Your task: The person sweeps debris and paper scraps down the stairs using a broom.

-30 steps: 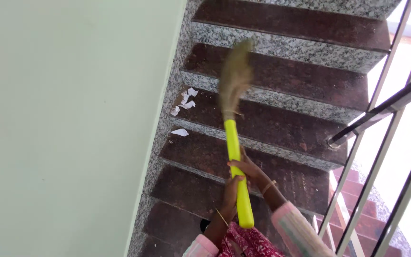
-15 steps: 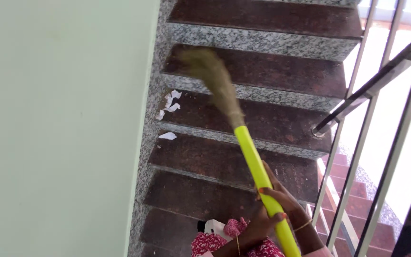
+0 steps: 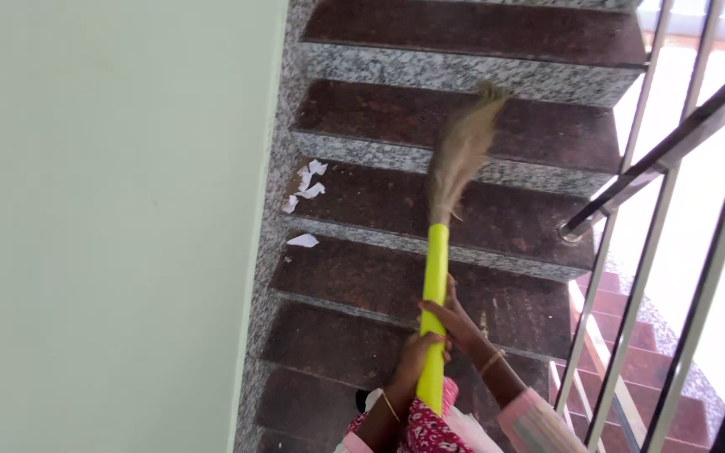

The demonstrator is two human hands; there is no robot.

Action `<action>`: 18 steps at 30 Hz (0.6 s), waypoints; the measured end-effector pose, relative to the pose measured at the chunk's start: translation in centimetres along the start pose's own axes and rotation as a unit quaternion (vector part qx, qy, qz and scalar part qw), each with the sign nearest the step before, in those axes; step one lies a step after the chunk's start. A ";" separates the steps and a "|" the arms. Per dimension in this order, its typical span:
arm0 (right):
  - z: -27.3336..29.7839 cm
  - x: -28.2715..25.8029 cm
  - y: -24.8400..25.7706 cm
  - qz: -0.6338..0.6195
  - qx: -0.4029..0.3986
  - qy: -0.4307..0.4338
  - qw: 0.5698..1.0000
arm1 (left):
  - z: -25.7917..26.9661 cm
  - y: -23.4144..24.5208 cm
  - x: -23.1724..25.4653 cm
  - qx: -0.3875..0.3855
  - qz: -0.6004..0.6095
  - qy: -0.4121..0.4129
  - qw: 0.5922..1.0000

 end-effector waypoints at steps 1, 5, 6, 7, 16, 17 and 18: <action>-0.8 -0.6 -1.9 0.006 -0.029 0.005 1.000 | 0.1 0.8 1.5 0.002 0.016 -0.013 1.000; -3.6 -0.6 -7.5 0.057 -0.074 -0.065 0.993 | -0.4 3.4 5.0 0.066 0.062 -0.104 0.990; -4.2 -0.7 -8.8 0.068 -0.096 -0.065 0.991 | -1.0 4.2 5.5 0.088 0.056 -0.117 0.988; -4.8 -1.0 -10.0 0.077 -0.119 -0.056 0.988 | -1.8 4.9 6.4 0.106 0.047 -0.129 0.985; 2.4 -2.3 -6.8 0.047 -0.246 0.060 0.966 | 4.5 -3.7 4.1 -0.024 0.000 -0.192 0.981; 2.3 -2.8 -6.3 0.038 -0.236 0.063 0.969 | 4.6 -3.6 3.8 -0.010 0.001 -0.163 0.987; 1.7 -3.3 -6.0 0.033 -0.217 0.063 0.973 | 4.0 -3.4 3.9 0.004 0.003 -0.134 0.991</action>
Point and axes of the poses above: each hand's wrist, its own z-axis away from the middle knuckle, its own y-axis out of the back of the hand, x = y × z, the point moved 10 cm from there along -z, towards the middle knuckle, and after that the axes turned 7 degrees about x, right-handed, at the moved point
